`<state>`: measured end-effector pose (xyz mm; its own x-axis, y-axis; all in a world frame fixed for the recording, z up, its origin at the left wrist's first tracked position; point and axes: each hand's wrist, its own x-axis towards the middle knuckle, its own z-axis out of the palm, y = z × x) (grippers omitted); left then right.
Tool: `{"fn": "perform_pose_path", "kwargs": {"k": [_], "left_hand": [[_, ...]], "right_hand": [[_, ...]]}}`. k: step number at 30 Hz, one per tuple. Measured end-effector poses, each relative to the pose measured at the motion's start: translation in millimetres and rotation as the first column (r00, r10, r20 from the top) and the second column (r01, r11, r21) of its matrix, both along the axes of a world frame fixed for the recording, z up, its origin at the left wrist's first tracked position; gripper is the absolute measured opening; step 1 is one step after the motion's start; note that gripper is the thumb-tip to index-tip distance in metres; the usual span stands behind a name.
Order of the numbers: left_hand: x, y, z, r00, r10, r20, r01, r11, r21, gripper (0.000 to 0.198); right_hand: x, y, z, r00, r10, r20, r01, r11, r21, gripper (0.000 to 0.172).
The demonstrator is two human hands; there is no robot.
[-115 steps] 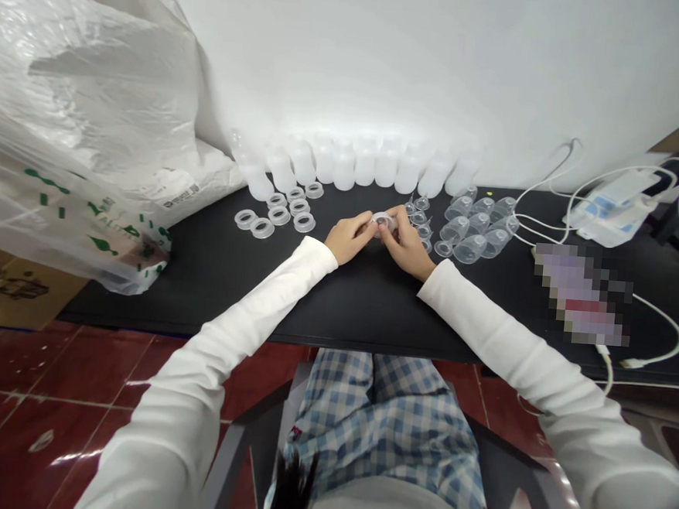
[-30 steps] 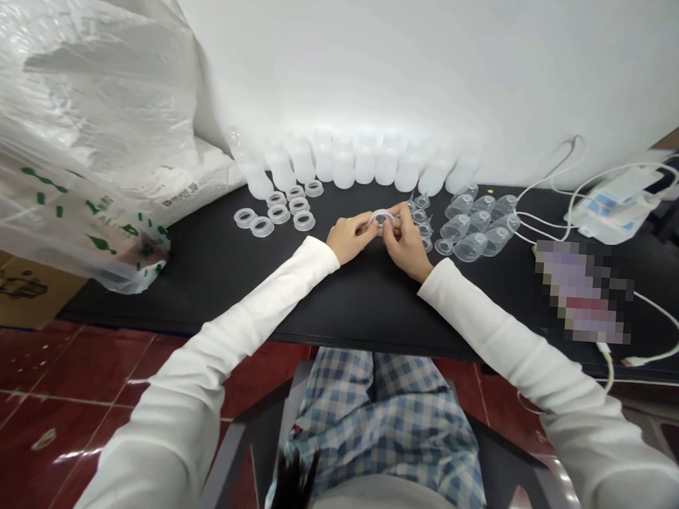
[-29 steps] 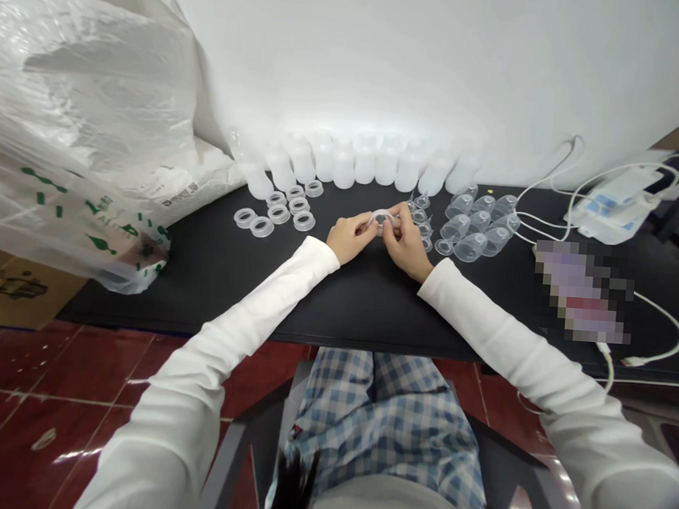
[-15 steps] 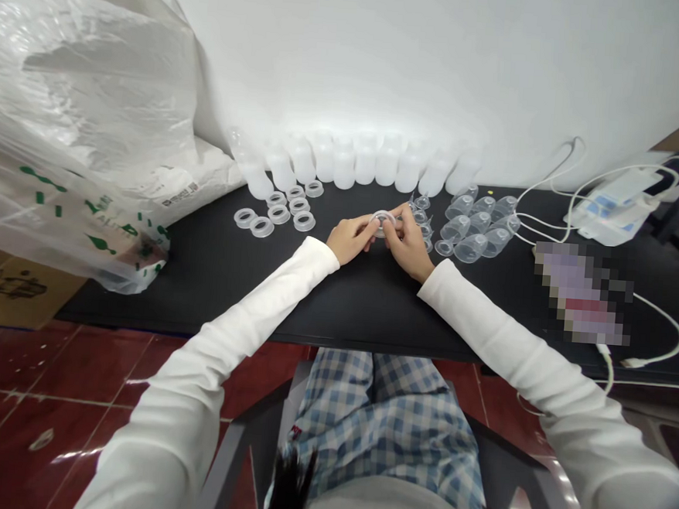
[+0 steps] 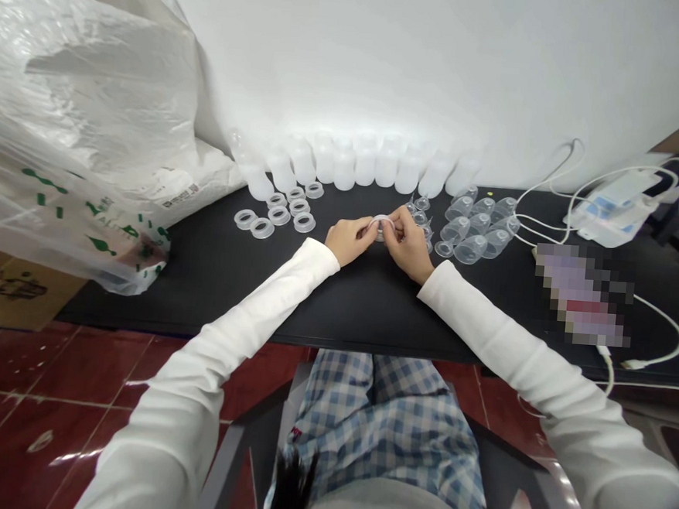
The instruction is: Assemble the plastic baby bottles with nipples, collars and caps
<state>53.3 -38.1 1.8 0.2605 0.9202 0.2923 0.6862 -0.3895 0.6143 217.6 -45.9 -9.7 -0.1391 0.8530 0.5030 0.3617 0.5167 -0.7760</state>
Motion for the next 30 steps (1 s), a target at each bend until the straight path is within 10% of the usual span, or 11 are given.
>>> {"fn": "perform_pose_path", "kwargs": {"k": [10,20,25,30], "left_hand": [[-7.1,6.3,-4.1,0.968,-0.184,0.168,0.183,0.983,0.024,0.028],[-10.1,8.5,5.6,0.981,-0.121,-0.155,0.112,0.992,-0.064,0.021],[-36.6,19.5,10.6,0.974,-0.183,-0.133,0.208,0.957,0.202,0.029],[-67.1,40.9,31.6,0.923,0.381,0.058,-0.367,0.824,0.432,0.036]], "right_hand": [[-2.2,4.5,-5.9,0.926,0.141,-0.351,-0.200,0.970,-0.137,0.066],[-1.2,4.2,-5.7,0.959,0.031,-0.282,-0.061,0.993,-0.100,0.057],[0.8,8.1,-8.4,0.927,-0.074,-0.368,0.043,0.995,-0.093,0.060],[-0.1,7.5,-7.9,0.921,-0.051,-0.387,0.013,0.995,-0.102,0.061]]}}
